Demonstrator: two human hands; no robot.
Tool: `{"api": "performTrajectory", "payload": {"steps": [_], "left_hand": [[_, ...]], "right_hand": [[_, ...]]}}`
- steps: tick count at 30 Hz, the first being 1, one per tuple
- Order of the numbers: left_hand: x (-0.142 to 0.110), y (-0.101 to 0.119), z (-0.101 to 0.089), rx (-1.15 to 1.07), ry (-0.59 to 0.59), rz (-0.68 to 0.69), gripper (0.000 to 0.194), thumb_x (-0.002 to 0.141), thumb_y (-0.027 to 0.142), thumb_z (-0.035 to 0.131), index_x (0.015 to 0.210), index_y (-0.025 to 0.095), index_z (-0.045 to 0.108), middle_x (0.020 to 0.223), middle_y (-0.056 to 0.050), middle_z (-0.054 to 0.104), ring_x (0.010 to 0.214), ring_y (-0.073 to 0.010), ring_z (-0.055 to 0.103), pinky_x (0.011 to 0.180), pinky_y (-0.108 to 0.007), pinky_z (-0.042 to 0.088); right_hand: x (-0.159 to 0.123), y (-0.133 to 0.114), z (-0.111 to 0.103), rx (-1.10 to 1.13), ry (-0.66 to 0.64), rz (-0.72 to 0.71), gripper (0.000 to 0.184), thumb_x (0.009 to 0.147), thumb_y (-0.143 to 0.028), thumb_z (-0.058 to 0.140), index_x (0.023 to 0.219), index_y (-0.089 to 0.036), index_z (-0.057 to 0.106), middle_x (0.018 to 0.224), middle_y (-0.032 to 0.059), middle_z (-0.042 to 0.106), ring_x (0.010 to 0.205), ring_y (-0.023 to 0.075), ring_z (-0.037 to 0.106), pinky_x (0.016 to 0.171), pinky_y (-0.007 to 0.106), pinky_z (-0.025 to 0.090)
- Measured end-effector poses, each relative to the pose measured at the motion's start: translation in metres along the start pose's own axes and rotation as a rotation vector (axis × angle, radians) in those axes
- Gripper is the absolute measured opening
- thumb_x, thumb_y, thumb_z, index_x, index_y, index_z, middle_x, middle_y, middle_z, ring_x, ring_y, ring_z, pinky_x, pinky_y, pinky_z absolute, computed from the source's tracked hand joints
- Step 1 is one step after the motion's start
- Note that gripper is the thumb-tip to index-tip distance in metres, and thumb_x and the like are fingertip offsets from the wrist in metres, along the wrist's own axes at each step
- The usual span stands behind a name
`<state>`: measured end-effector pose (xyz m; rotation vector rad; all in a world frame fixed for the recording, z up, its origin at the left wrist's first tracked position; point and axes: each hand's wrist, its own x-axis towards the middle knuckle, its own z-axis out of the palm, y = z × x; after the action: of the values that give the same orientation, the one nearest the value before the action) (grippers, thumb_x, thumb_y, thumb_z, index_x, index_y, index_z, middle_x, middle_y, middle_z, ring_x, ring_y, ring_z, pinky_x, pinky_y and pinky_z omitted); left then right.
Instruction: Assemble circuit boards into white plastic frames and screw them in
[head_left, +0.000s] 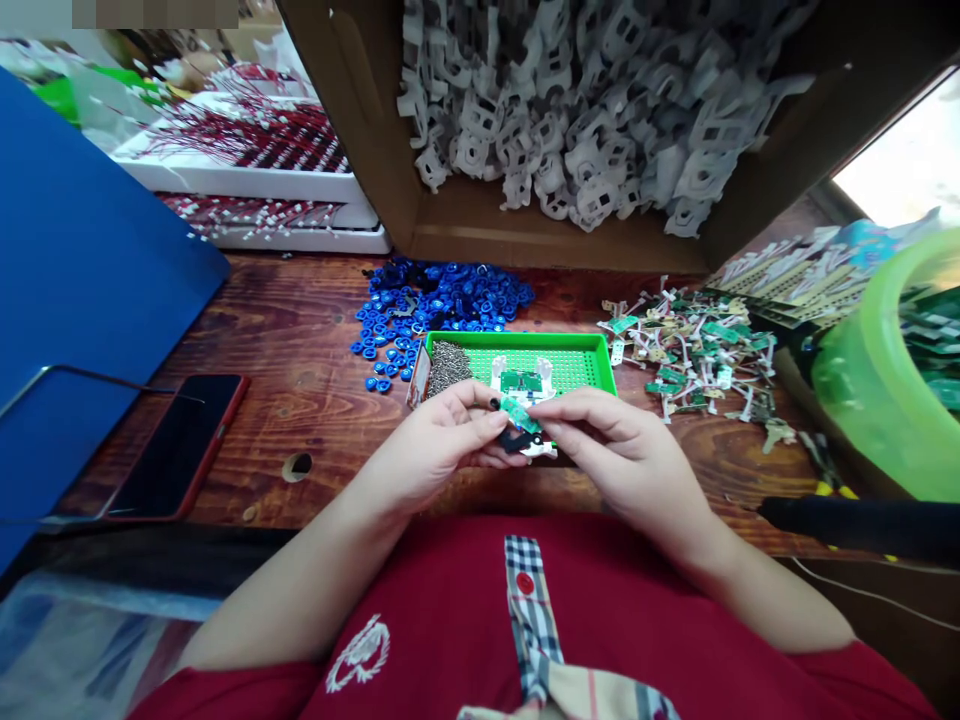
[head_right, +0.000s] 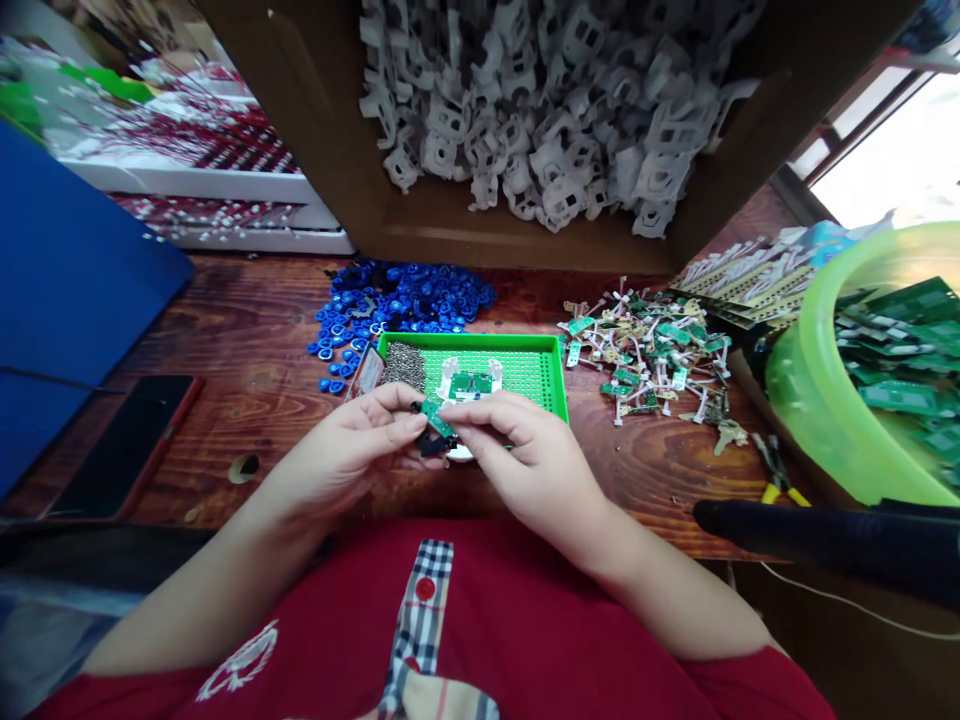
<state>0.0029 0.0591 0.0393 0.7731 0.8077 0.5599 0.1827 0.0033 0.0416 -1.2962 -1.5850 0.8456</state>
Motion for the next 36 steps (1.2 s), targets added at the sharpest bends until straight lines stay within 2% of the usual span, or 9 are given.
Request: {"api": "performTrajectory", "payload": {"steps": [5, 8, 12, 17, 21, 25, 31, 36], "left_hand": [[-0.002, 0.004, 0.0, -0.042, -0.06, 0.074, 0.016, 0.074, 0.015, 0.07, 0.083, 0.015, 0.056, 0.075, 0.001, 0.07, 0.064, -0.011, 0.069, 0.064, -0.022, 0.059], [-0.003, 0.004, 0.0, -0.057, -0.073, 0.088, 0.015, 0.075, 0.013, 0.068, 0.083, 0.015, 0.056, 0.074, 0.001, 0.071, 0.064, -0.0105, 0.069, 0.063, -0.02, 0.058], [-0.005, 0.003, 0.001, -0.078, -0.049, 0.056, 0.018, 0.074, 0.015, 0.07, 0.084, 0.015, 0.055, 0.075, 0.001, 0.071, 0.063, -0.0126, 0.07, 0.065, -0.026, 0.06], [-0.007, 0.001, 0.003, -0.124, -0.041, 0.005, 0.021, 0.072, 0.015, 0.071, 0.085, 0.015, 0.054, 0.071, 0.001, 0.07, 0.062, -0.0125, 0.069, 0.064, -0.027, 0.06], [-0.008, 0.001, 0.005, -0.172, -0.019, -0.053, 0.023, 0.072, 0.015, 0.071, 0.083, 0.015, 0.051, 0.07, 0.002, 0.069, 0.059, -0.0105, 0.068, 0.068, -0.03, 0.06], [-0.007, 0.001, 0.005, -0.112, 0.004, -0.027, 0.025, 0.074, 0.017, 0.07, 0.088, 0.018, 0.049, 0.075, 0.0, 0.071, 0.066, -0.0132, 0.07, 0.07, -0.028, 0.059], [-0.01, 0.003, 0.009, 0.001, 0.008, 0.011, 0.021, 0.079, 0.021, 0.065, 0.091, 0.018, 0.048, 0.081, -0.001, 0.072, 0.071, -0.0131, 0.071, 0.07, -0.024, 0.056], [-0.013, 0.001, 0.015, -0.005, 0.038, 0.125, 0.019, 0.08, 0.02, 0.063, 0.089, 0.018, 0.047, 0.077, -0.001, 0.072, 0.069, -0.015, 0.071, 0.068, -0.024, 0.056]], "right_hand": [[-0.003, -0.005, -0.001, -0.092, 0.016, -0.217, 0.023, 0.085, -0.007, 0.052, 0.1, -0.02, 0.064, 0.091, 0.0019, 0.067, 0.085, 0.0095, 0.062, 0.077, 0.021, 0.053], [-0.003, -0.004, -0.001, -0.107, 0.011, -0.276, 0.026, 0.083, -0.003, 0.052, 0.102, -0.018, 0.063, 0.093, 0.0024, 0.066, 0.087, 0.0076, 0.061, 0.079, 0.018, 0.052], [-0.003, -0.003, 0.0, -0.093, 0.034, -0.268, 0.024, 0.083, -0.003, 0.053, 0.099, -0.018, 0.063, 0.09, 0.0014, 0.066, 0.084, 0.0062, 0.061, 0.078, 0.016, 0.051], [-0.005, -0.004, 0.002, -0.065, 0.043, -0.252, 0.024, 0.083, -0.005, 0.054, 0.1, -0.019, 0.063, 0.089, 0.0014, 0.066, 0.083, 0.0077, 0.061, 0.076, 0.018, 0.052], [-0.007, -0.001, 0.004, -0.05, 0.069, -0.2, 0.022, 0.083, -0.007, 0.055, 0.1, -0.02, 0.064, 0.09, 0.0011, 0.065, 0.085, 0.0076, 0.061, 0.078, 0.018, 0.052], [-0.004, 0.004, 0.001, -0.039, 0.059, -0.213, 0.023, 0.083, -0.006, 0.055, 0.099, -0.02, 0.064, 0.09, 0.0013, 0.066, 0.085, 0.0078, 0.061, 0.078, 0.018, 0.053], [-0.003, 0.008, -0.006, -0.109, -0.039, -0.304, 0.034, 0.081, -0.002, 0.054, 0.108, -0.023, 0.063, 0.099, 0.0013, 0.066, 0.091, 0.008, 0.062, 0.082, 0.019, 0.053], [-0.006, 0.006, -0.006, -0.125, -0.038, -0.259, 0.033, 0.082, -0.002, 0.054, 0.106, -0.024, 0.063, 0.098, 0.0002, 0.066, 0.091, 0.0073, 0.062, 0.082, 0.018, 0.053]]}}
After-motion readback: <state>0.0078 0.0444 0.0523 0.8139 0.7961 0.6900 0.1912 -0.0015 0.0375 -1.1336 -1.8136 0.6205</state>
